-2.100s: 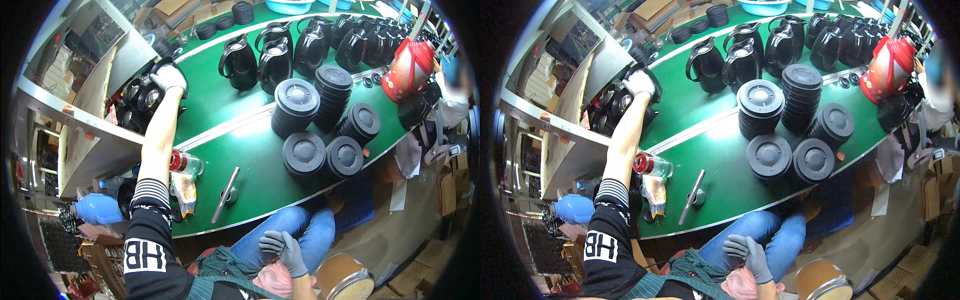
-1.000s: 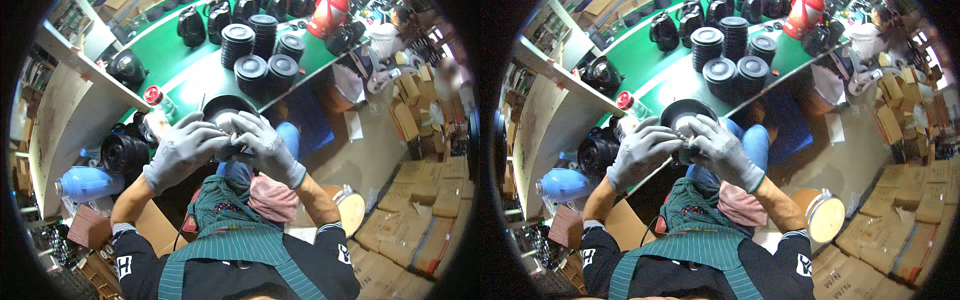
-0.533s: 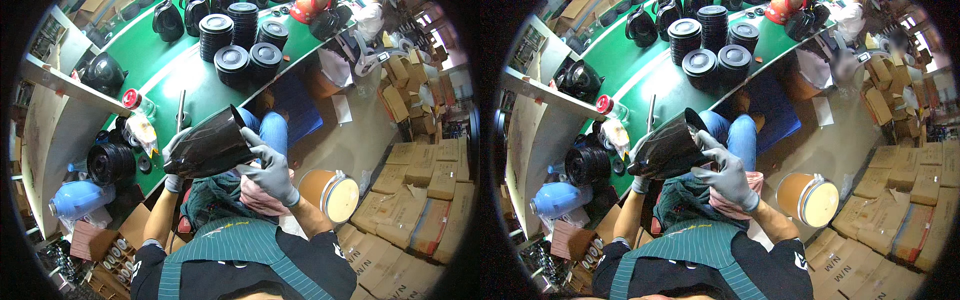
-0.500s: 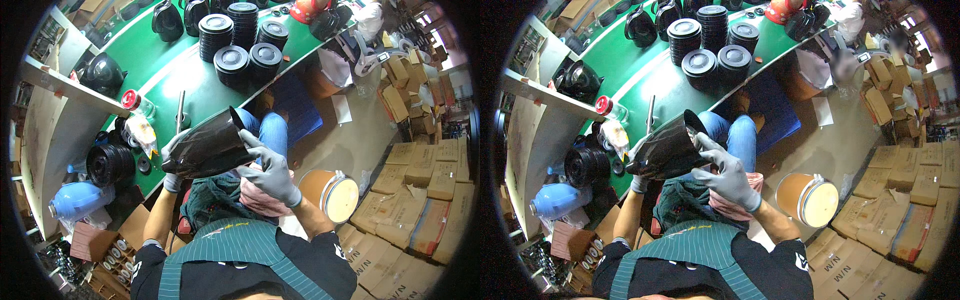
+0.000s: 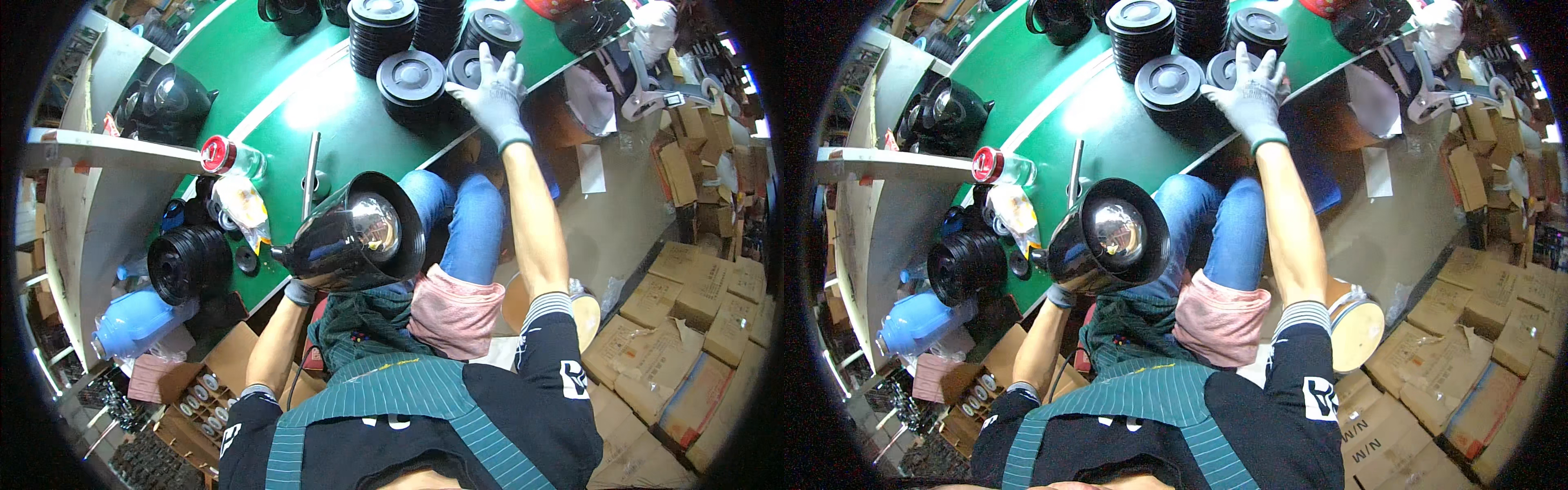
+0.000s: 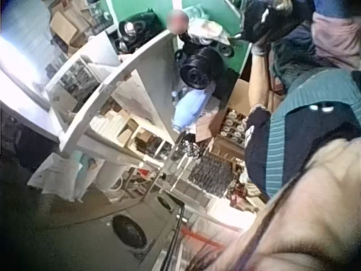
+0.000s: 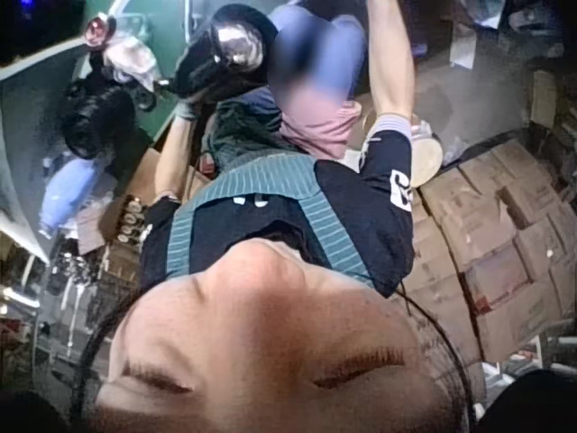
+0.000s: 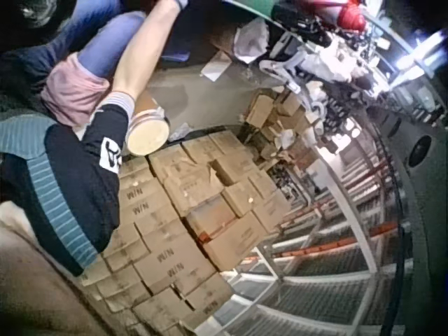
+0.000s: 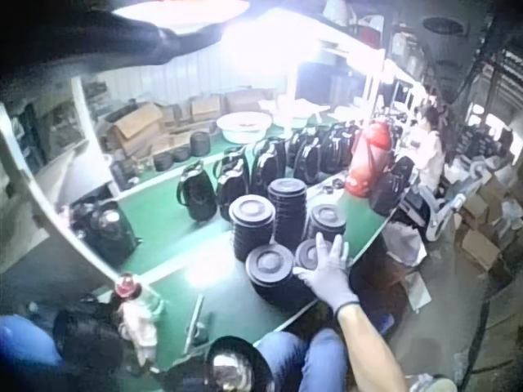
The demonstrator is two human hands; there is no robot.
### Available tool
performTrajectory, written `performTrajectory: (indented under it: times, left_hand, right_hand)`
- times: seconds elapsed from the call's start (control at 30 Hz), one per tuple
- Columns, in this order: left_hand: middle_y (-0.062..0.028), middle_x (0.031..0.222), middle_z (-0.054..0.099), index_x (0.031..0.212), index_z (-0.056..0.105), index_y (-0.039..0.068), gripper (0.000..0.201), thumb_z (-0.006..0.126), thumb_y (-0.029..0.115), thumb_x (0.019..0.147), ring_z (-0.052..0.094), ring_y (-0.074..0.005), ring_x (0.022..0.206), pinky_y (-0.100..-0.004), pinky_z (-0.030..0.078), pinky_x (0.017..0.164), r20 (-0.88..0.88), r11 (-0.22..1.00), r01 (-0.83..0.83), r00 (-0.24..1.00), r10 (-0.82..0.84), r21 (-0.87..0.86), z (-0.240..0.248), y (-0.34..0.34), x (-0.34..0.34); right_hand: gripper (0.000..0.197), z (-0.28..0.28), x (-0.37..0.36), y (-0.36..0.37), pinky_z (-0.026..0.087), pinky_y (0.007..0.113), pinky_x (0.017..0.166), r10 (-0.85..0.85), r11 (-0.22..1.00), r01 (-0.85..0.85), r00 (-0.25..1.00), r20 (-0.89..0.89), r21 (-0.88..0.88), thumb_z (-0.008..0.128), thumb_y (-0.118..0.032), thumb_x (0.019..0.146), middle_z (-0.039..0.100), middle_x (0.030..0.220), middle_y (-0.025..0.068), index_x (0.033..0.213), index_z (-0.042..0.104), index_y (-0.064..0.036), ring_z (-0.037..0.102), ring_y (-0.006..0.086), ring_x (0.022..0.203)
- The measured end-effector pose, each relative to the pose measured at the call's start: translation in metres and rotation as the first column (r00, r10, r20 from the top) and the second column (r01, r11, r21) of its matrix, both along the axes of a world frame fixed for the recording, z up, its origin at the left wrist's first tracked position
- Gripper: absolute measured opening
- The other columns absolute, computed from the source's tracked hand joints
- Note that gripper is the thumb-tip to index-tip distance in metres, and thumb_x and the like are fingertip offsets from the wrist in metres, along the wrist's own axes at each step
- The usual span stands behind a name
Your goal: The person repeatedly picks up black kettle bodies, inserts a metal rod into the base, and places the assembled units on a green workbench. The person also handles a small container and wipes the kettle surfaces with a cloth.
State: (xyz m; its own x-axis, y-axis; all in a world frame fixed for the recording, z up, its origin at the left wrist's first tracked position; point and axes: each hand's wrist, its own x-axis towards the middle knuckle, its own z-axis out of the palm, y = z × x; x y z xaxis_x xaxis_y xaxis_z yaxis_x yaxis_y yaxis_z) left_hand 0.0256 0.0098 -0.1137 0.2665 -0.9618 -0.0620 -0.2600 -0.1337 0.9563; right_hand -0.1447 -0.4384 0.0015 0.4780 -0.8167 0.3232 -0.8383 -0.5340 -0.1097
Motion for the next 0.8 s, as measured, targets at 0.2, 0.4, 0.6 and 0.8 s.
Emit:
performTrajectory:
  times: [0.2, 0.4, 0.6, 0.8]
  left_hand:
    - [-0.0112, 0.142, 0.070, 0.145, 0.066, 0.007, 0.055, 0.078, 0.030, 0.097, 0.065, -0.0281, 0.132, -0.0443, 0.049, 0.117, 0.017, 0.999, 0.050, 0.999, -0.050, 0.016, -0.013, 0.005, -0.004]
    - [-0.0123, 0.140, 0.071, 0.143, 0.067, 0.006, 0.053, 0.077, 0.030, 0.097, 0.066, -0.0290, 0.130, -0.0448, 0.050, 0.116, 0.017, 0.997, 0.077, 0.997, -0.077, 0.019, -0.010, -0.003, -0.010]
    - [-0.0142, 0.137, 0.072, 0.141, 0.068, 0.004, 0.051, 0.077, 0.030, 0.098, 0.068, -0.0299, 0.127, -0.0450, 0.051, 0.114, -0.015, 0.993, 0.114, 0.993, -0.114, 0.020, 0.010, -0.016, -0.013]
    - [-0.0160, 0.134, 0.073, 0.139, 0.069, 0.001, 0.050, 0.076, 0.029, 0.098, 0.070, -0.0309, 0.124, -0.0452, 0.052, 0.112, -0.101, 0.988, 0.151, 0.984, -0.148, 0.023, 0.034, -0.012, -0.025]
  right_hand:
    - [0.080, -0.043, -0.015, -0.024, 0.039, 0.056, 0.118, 0.148, 0.989, -0.138, 0.960, 0.237, -0.058, 0.086, -0.054, 0.084, 0.043, 0.156, 0.0335, 0.152, 0.064, -0.0194, 0.043, 0.0514, 0.141]
    - [0.066, 0.034, -0.048, 0.120, 0.044, 0.044, 0.118, -0.092, 0.668, -0.721, 0.165, 0.982, 0.184, 0.084, -0.020, 0.095, 0.043, 0.165, 0.0199, 0.153, 0.057, -0.0036, 0.046, 0.0305, 0.148]
    - [0.080, 0.043, -0.093, 0.235, 0.024, 0.056, 0.126, 0.307, 0.585, -0.785, 0.448, 0.840, 0.205, 0.078, -0.060, 0.089, 0.035, 0.168, 0.0297, 0.154, 0.063, -0.0157, 0.036, 0.0477, 0.153]
    - [0.078, 0.047, -0.118, 0.259, 0.023, 0.058, 0.127, 0.438, 0.580, -0.814, 0.346, 0.829, 0.033, 0.071, -0.063, 0.095, 0.032, 0.169, 0.0312, 0.157, 0.060, -0.0181, 0.035, 0.0494, 0.153]
